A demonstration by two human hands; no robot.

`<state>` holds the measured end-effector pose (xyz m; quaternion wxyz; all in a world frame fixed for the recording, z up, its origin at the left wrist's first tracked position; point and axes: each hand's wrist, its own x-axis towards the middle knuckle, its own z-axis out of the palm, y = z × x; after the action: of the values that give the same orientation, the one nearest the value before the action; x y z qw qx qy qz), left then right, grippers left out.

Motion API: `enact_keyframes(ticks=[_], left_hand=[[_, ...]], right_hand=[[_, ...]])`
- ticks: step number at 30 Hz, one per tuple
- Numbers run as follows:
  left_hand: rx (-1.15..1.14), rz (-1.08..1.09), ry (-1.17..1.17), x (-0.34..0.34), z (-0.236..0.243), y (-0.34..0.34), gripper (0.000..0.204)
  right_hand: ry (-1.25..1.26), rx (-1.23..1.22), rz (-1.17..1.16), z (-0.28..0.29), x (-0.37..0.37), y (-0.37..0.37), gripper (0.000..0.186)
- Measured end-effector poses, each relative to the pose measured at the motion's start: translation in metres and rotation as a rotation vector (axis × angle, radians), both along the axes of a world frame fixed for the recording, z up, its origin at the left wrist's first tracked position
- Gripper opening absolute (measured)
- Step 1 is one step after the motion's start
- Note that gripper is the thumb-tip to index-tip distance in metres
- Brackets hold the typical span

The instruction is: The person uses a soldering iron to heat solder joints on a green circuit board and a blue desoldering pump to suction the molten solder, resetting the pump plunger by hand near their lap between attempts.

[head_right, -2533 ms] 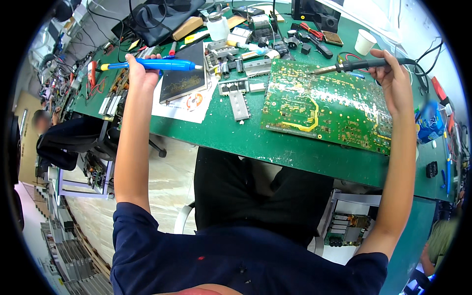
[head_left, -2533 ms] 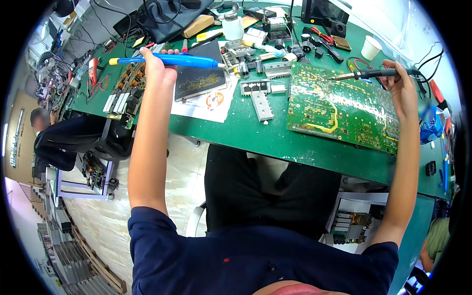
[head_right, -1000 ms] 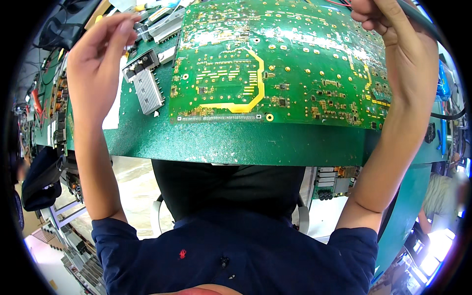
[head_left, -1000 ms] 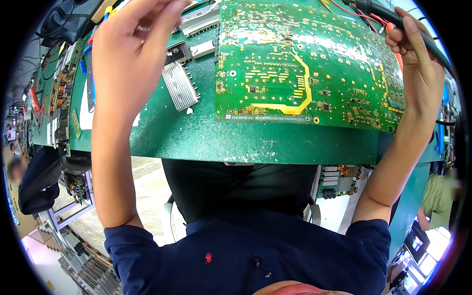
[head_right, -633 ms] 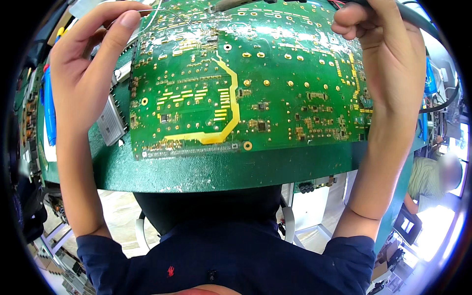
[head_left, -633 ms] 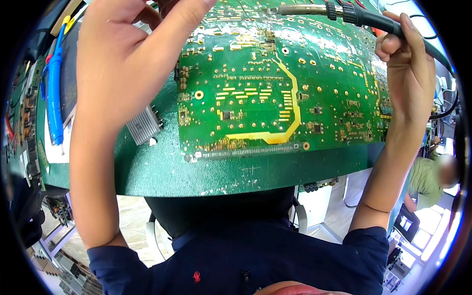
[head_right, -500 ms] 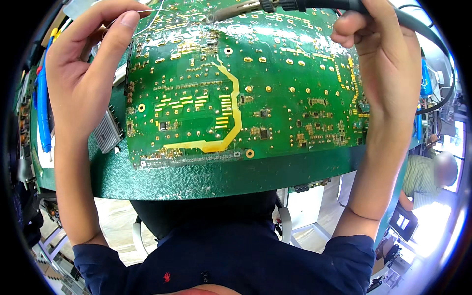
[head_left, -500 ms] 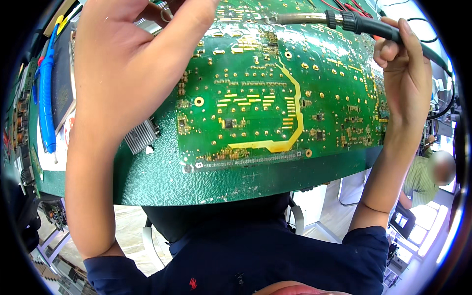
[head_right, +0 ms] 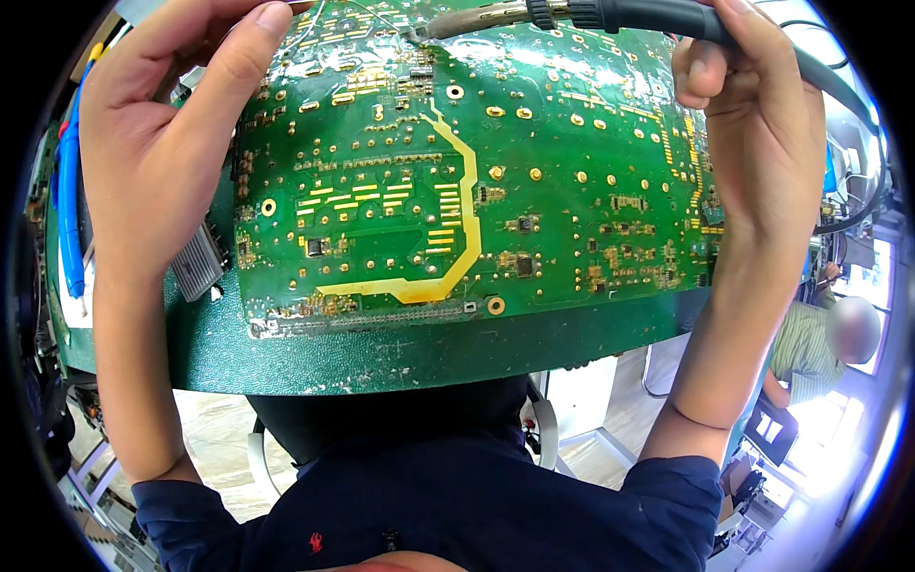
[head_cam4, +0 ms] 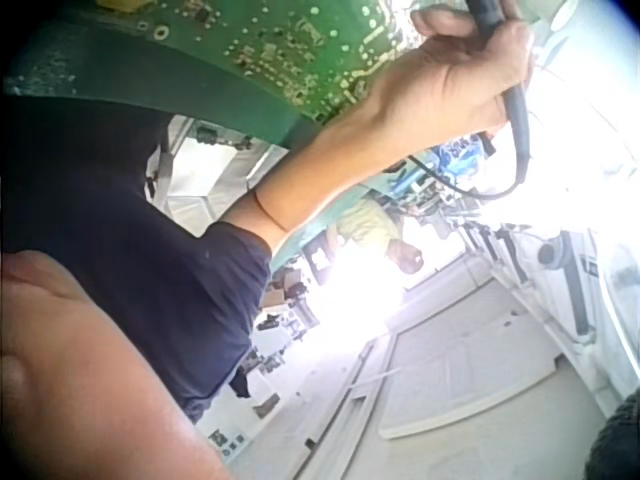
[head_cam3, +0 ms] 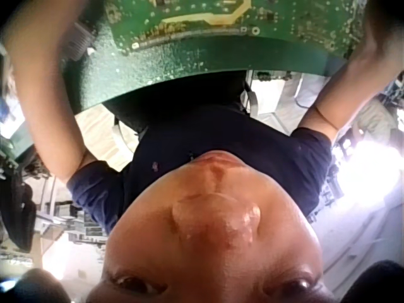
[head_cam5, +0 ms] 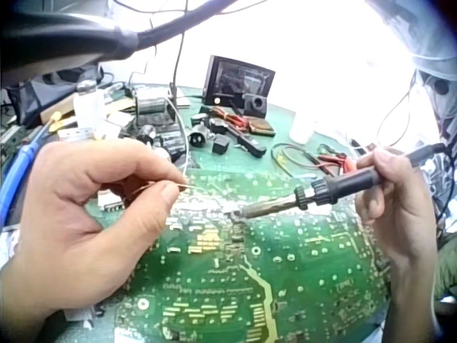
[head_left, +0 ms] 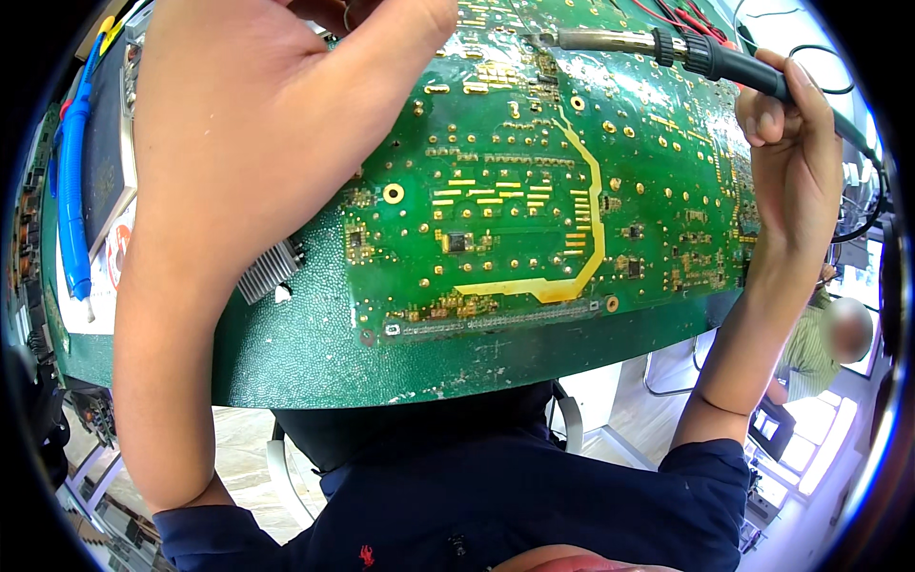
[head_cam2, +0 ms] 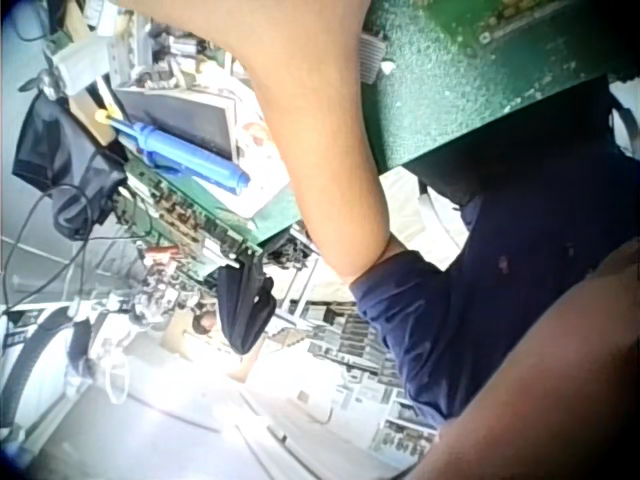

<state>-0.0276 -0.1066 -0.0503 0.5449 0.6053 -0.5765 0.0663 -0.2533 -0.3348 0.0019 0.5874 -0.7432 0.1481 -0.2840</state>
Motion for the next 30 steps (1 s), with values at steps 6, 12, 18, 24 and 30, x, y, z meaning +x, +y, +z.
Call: enact_keyframes(ticks=[6, 12, 18, 24, 30], left_hand=[[-0.049, 0.015, -0.131, -0.001, -0.002, -0.001, 0.007], [-0.018, -0.022, -0.037, 0.002, -0.004, 0.000, 0.007], [-0.018, 0.017, -0.090, -0.002, -0.002, 0.000, 0.007], [-0.067, -0.016, -0.044, 0.000, -0.009, -0.003, 0.007], [-0.079, 0.060, -0.140, -0.008, -0.006, -0.003, 0.008]], right_hand=[[0.069, -0.002, 0.013, 0.000, 0.001, -0.008, 0.038], [0.156, -0.042, -0.030, 0.007, 0.009, -0.017, 0.038], [0.030, 0.060, -0.174, 0.005, 0.034, 0.008, 0.029], [0.057, 0.114, -0.146, 0.003, 0.033, 0.003, 0.031], [0.056, 0.185, -0.139, -0.002, 0.034, 0.000, 0.032]])
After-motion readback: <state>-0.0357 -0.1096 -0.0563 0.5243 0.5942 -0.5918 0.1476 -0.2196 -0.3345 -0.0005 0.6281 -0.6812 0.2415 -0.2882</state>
